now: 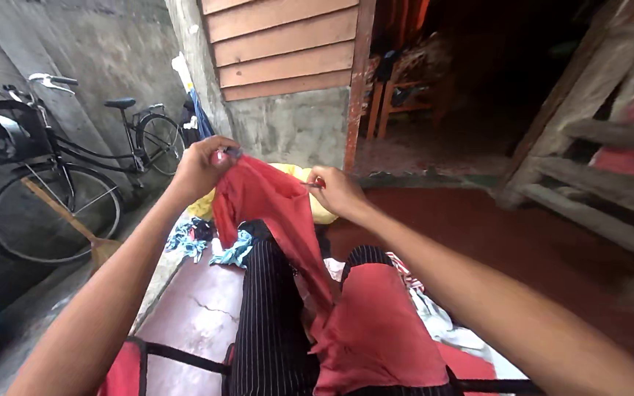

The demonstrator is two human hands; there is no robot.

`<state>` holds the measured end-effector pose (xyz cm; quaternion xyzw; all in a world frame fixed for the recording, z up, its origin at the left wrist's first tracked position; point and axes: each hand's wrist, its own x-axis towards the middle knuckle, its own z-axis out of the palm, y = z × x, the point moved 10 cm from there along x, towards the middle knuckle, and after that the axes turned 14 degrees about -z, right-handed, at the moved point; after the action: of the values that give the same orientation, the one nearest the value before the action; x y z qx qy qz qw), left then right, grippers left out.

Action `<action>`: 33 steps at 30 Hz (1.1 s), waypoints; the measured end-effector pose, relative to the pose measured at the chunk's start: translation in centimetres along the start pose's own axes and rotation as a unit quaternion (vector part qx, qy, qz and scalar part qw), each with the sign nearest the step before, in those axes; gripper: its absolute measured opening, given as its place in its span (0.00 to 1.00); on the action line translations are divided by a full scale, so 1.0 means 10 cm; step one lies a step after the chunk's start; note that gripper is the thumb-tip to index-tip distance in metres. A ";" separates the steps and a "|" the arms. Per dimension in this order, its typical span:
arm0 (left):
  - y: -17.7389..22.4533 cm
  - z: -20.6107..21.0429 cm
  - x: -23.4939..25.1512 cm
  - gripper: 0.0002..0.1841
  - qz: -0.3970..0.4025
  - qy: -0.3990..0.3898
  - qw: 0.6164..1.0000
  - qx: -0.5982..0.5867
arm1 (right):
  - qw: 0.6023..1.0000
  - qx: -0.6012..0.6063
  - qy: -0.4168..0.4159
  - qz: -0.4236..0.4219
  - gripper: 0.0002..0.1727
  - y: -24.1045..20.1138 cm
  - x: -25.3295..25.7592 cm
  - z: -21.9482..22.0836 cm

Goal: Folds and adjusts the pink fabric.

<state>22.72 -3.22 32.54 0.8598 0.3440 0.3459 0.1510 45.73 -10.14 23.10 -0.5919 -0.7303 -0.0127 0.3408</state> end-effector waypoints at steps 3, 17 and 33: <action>0.18 0.03 0.20 0.07 -0.041 -0.020 0.996 -0.075 | 0.990 0.126 0.065 0.009 0.13 -0.22 0.05 -0.20; 0.32 0.94 0.04 0.23 -0.195 -0.238 0.868 -0.390 | 0.821 0.559 0.094 0.075 0.10 -0.26 -0.12 0.29; -0.37 0.05 0.63 0.19 -0.302 0.049 0.814 -0.493 | 0.725 0.545 0.351 0.234 0.23 0.65 0.28 -1.20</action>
<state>24.54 3.86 33.45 0.5044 0.3766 0.4481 0.6348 57.05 -10.85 31.24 -0.4092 -0.2782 0.2611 0.8288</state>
